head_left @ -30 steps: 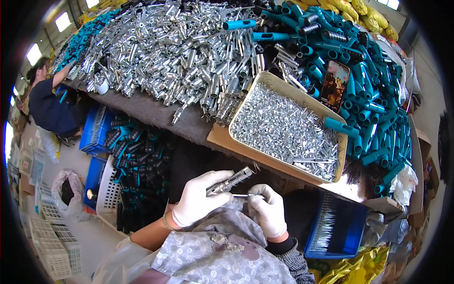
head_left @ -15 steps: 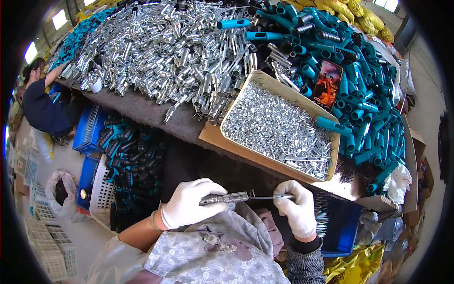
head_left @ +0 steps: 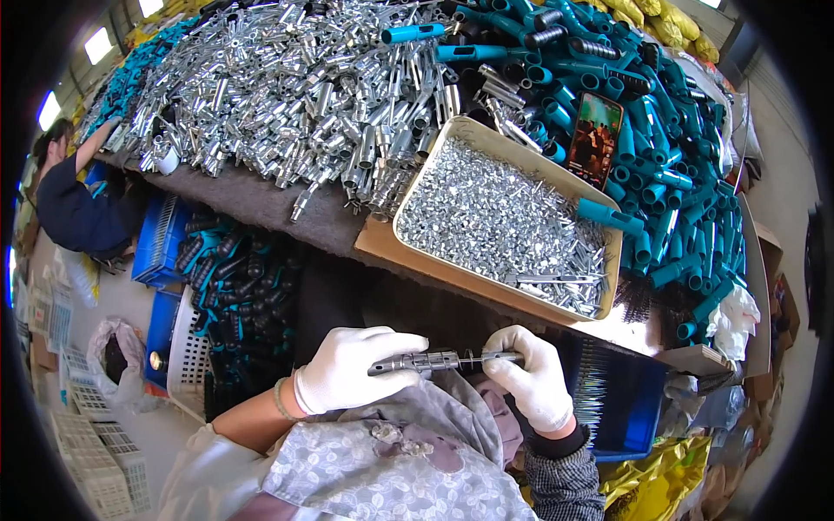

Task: Assembling various metal and plastic components into hand-operated tools at a manufacturing workbench.

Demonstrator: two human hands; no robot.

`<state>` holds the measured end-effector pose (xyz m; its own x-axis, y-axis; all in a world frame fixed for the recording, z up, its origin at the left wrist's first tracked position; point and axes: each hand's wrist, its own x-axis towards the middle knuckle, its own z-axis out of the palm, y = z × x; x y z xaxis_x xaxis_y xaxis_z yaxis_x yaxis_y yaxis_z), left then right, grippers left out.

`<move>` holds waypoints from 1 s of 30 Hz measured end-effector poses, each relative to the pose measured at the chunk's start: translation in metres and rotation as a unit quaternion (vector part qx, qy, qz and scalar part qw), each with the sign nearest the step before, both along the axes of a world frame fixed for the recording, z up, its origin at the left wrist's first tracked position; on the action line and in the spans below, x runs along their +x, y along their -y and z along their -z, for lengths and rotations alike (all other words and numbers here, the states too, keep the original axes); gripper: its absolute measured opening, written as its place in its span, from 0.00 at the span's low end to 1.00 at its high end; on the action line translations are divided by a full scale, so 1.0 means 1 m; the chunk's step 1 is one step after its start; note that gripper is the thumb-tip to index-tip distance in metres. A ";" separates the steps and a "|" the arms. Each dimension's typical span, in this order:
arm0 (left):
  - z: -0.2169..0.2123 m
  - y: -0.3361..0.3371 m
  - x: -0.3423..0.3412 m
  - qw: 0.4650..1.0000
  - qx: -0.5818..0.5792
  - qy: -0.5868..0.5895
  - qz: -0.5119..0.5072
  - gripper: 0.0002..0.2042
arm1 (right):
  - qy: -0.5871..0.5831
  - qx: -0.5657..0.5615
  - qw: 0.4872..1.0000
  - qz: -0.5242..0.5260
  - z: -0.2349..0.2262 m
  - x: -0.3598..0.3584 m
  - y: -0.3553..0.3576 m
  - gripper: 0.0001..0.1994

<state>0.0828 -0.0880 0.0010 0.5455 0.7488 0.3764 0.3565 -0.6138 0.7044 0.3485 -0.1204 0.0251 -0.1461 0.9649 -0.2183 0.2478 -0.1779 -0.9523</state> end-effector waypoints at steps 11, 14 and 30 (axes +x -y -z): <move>0.014 -0.003 0.000 0.988 -0.112 0.077 0.074 0.14 | 0.076 0.212 0.973 -0.060 0.024 -0.022 0.015 0.11; 0.014 -0.004 0.002 0.983 -0.121 0.101 0.092 0.14 | 0.126 0.286 0.945 -0.098 0.022 -0.019 0.010 0.13; -0.001 -0.007 0.008 0.996 -0.012 0.094 -0.002 0.14 | -0.030 0.227 0.973 0.023 0.034 -0.026 0.018 0.17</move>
<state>0.0906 -0.0806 0.0025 0.4652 0.7602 0.4536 0.2197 -0.5955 0.7727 0.3223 -0.1387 -0.0085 -0.1005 0.9655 0.2404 0.1908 0.2559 -0.9477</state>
